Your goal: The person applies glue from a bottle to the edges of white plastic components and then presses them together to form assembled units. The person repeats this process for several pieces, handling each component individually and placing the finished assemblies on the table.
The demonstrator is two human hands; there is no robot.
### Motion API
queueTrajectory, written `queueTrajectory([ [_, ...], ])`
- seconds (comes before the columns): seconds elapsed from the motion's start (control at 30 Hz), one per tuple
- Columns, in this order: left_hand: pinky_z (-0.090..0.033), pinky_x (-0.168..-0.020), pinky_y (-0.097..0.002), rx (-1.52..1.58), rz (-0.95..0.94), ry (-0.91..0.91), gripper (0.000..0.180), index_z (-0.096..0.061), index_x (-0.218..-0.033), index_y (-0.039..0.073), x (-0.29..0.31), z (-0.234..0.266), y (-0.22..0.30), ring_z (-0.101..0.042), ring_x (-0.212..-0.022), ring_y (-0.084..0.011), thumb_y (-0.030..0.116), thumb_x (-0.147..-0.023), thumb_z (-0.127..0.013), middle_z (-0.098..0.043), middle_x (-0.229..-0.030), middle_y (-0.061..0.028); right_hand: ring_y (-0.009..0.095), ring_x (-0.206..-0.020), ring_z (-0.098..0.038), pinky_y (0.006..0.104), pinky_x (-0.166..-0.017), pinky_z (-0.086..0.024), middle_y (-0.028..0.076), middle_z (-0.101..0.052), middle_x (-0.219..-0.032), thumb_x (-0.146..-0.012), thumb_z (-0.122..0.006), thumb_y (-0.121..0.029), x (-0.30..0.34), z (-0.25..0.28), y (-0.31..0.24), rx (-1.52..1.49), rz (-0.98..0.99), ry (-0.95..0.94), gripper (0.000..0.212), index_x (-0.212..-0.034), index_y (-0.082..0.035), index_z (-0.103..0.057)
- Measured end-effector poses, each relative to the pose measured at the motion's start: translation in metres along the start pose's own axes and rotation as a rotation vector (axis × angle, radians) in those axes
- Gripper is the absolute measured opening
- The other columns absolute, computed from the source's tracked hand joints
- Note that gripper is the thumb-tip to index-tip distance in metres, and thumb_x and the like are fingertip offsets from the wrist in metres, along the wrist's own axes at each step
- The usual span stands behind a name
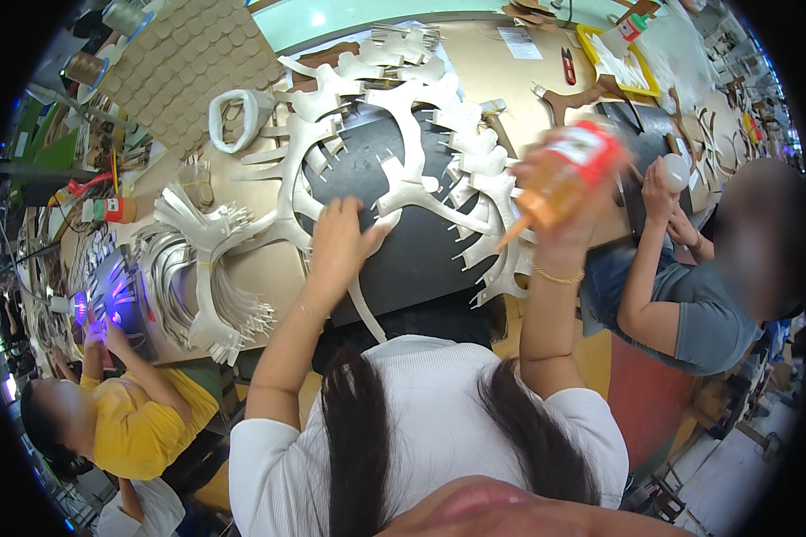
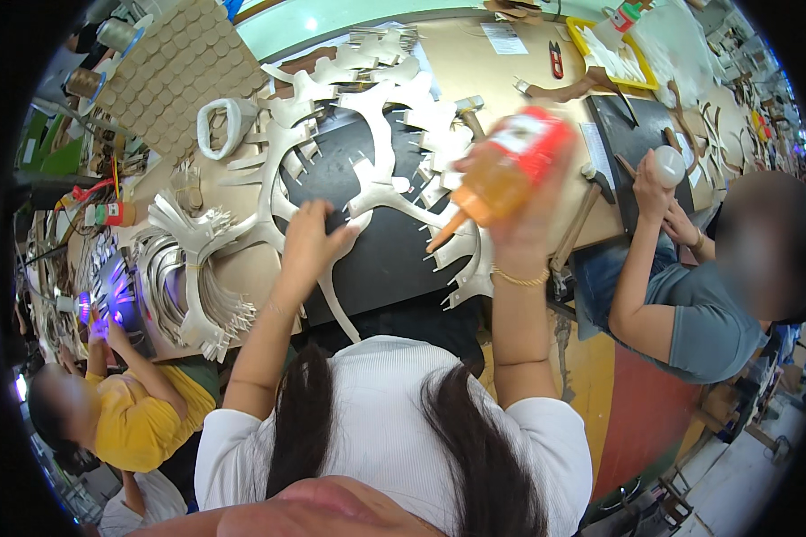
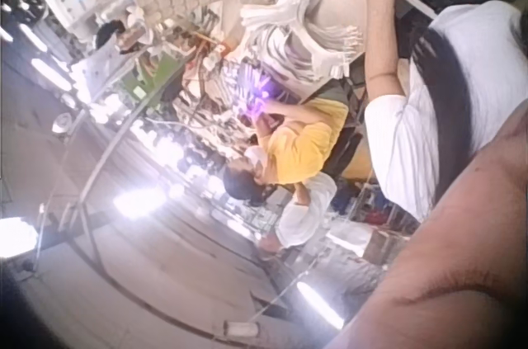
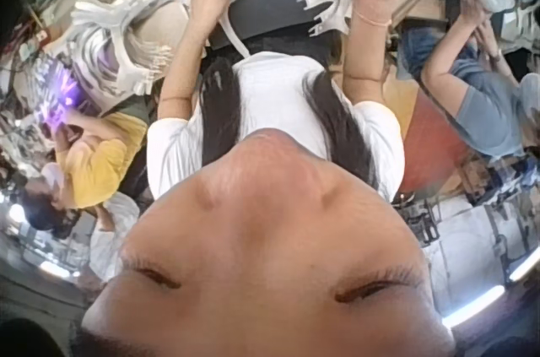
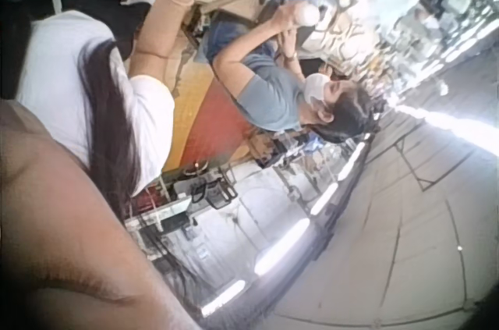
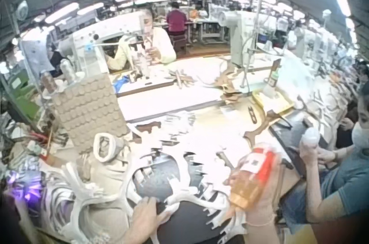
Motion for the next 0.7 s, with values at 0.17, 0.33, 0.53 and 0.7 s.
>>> queueTrajectory([
  [0.17,-0.043,-0.072,-0.0407,-0.055,0.078,-0.043,0.039,-0.054,-0.094,0.003,0.034,-0.014,0.003,-0.056,-0.085,-0.0325,0.024,-0.069,-0.075,-0.056,-0.088,-0.0145,0.020,-0.074,-0.060,0.0429,-0.078,-0.052,0.006,-0.055,-0.082,-0.086,-0.046,-0.059,0.010,0.040,0.111,0.164,-0.317,0.273,0.054,-0.108,-0.010,-0.046],
  [0.33,-0.043,-0.068,-0.0415,0.028,0.123,-0.202,0.028,-0.059,-0.083,0.002,0.025,-0.006,0.002,-0.057,-0.077,-0.0327,0.024,-0.072,-0.072,-0.057,-0.079,-0.0144,0.017,-0.080,-0.058,0.0441,-0.079,-0.051,0.006,-0.053,-0.088,-0.087,-0.046,-0.056,0.016,0.062,0.134,0.241,-0.294,0.309,0.051,-0.112,-0.011,-0.044],
  [0.53,-0.044,-0.065,-0.0373,-0.018,0.087,-0.267,0.025,-0.061,-0.071,0.001,0.031,0.059,0.023,-0.057,-0.070,-0.0294,0.024,-0.075,-0.068,-0.055,-0.069,-0.0150,0.017,-0.082,-0.057,0.0443,-0.080,-0.051,0.006,-0.053,-0.089,-0.087,-0.047,-0.056,0.015,0.062,0.132,0.245,-0.291,0.278,0.052,-0.112,-0.011,-0.044],
  [0.7,-0.044,-0.067,-0.0285,0.409,0.264,-0.052,0.015,-0.060,-0.082,0.001,0.050,0.131,0.021,-0.056,-0.070,-0.0175,0.015,-0.080,-0.065,-0.056,-0.073,-0.0078,0.017,-0.077,-0.058,0.0463,-0.085,-0.048,0.006,-0.055,-0.083,-0.086,-0.047,-0.059,0.017,0.057,0.127,0.192,-0.339,0.340,0.052,-0.105,-0.010,-0.047],
])
Point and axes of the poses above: each hand's wrist, its own x-axis away from the middle knuckle, its own z-axis out of the back of the hand, y = z × x, the point moved 5 cm from there along -x, towards the middle knuckle
